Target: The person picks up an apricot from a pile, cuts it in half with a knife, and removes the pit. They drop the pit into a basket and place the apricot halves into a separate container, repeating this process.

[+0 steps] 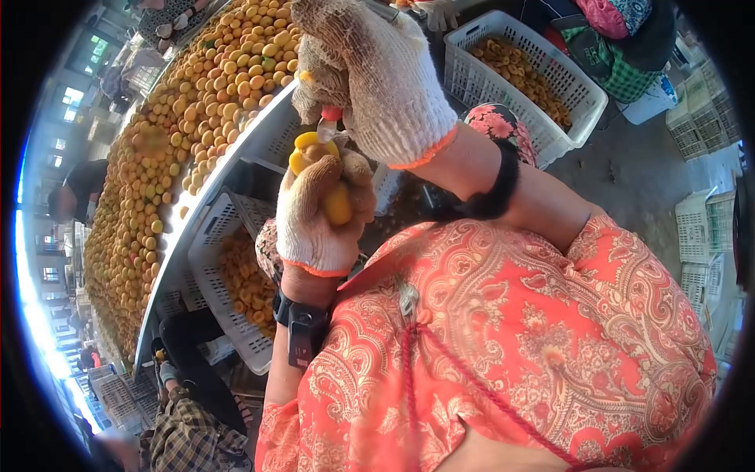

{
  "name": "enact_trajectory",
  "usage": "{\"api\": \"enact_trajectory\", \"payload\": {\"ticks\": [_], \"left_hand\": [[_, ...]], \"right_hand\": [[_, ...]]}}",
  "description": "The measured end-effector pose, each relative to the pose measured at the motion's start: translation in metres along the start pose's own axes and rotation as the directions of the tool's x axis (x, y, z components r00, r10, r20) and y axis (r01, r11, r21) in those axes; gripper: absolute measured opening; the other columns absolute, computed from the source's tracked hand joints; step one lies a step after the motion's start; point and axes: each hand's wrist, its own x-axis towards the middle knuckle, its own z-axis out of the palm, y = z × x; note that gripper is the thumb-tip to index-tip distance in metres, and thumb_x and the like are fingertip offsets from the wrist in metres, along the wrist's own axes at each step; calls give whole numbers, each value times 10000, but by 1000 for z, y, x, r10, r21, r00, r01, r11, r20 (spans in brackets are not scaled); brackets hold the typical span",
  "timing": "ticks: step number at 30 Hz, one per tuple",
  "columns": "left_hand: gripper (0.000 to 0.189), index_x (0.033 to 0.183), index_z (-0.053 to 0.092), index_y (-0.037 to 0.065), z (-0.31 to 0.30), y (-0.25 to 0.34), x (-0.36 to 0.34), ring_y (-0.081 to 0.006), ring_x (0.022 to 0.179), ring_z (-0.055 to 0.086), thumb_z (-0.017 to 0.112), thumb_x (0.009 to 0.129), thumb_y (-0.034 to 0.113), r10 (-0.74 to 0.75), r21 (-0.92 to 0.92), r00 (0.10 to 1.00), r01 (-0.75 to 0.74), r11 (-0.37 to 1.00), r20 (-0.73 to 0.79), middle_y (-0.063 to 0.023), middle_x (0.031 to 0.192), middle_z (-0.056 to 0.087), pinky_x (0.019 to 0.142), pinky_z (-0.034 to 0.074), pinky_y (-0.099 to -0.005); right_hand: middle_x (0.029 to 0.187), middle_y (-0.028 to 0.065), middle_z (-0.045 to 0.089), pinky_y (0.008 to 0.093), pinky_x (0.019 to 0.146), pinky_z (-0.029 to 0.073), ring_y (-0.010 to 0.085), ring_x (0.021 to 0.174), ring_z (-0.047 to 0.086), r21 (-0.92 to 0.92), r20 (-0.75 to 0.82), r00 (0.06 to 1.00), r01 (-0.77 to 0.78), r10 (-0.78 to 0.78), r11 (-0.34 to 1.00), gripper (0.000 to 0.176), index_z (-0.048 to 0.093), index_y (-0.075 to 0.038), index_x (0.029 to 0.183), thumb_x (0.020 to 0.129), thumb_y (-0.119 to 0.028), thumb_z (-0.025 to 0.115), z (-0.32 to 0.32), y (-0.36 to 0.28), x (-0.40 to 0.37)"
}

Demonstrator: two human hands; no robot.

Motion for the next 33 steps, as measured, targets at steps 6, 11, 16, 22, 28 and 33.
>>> {"api": "enact_trajectory", "payload": {"ticks": [6,11,16,22,28,33], "left_hand": [[170,1077,556,105,2,-2,-1,-165,653,580,602,919,148,-19,-91,998,13,996,-65,-82,840,632,537,458,-251],[136,1061,558,127,-1,-3,1,-172,655,584,591,929,135,-113,-252,993,99,963,-42,-79,817,626,534,472,-252],[125,1035,541,133,8,-7,0,-177,633,602,605,929,141,-101,-269,976,47,962,-193,-55,780,616,521,512,-276],[185,1087,522,160,6,-8,-3,-155,686,646,609,930,111,24,-95,986,-41,995,-167,-31,864,622,510,521,-261],[203,1106,502,93,15,-5,-5,-161,510,520,556,942,201,81,114,992,-70,991,-101,-65,698,567,432,399,-255],[279,1112,503,82,5,-7,6,-192,494,487,541,946,302,67,145,995,-56,988,-71,-88,694,543,428,384,-296]], "right_hand": [[602,10,566,260,412,439,106,459,530,-13,-11,999,34,-34,999,196,676,-47,844,920,-227,676,6,1,0],[581,0,537,258,389,401,94,442,499,-41,7,1000,20,-20,999,184,670,-45,856,927,-215,662,9,-1,-3],[603,-41,511,227,380,330,64,436,445,44,80,996,-38,34,998,140,664,-62,901,956,-189,646,-1,3,-3],[683,4,533,262,511,414,126,547,515,145,215,976,-77,45,986,84,603,-31,963,973,-89,543,-16,7,-1],[681,7,542,273,538,417,153,554,524,157,224,968,-147,110,977,98,587,-48,928,928,-139,625,-13,13,8],[627,-6,494,264,505,365,137,511,467,-64,71,989,-124,129,990,229,548,-81,800,939,-231,649,-10,-5,-8]]}}
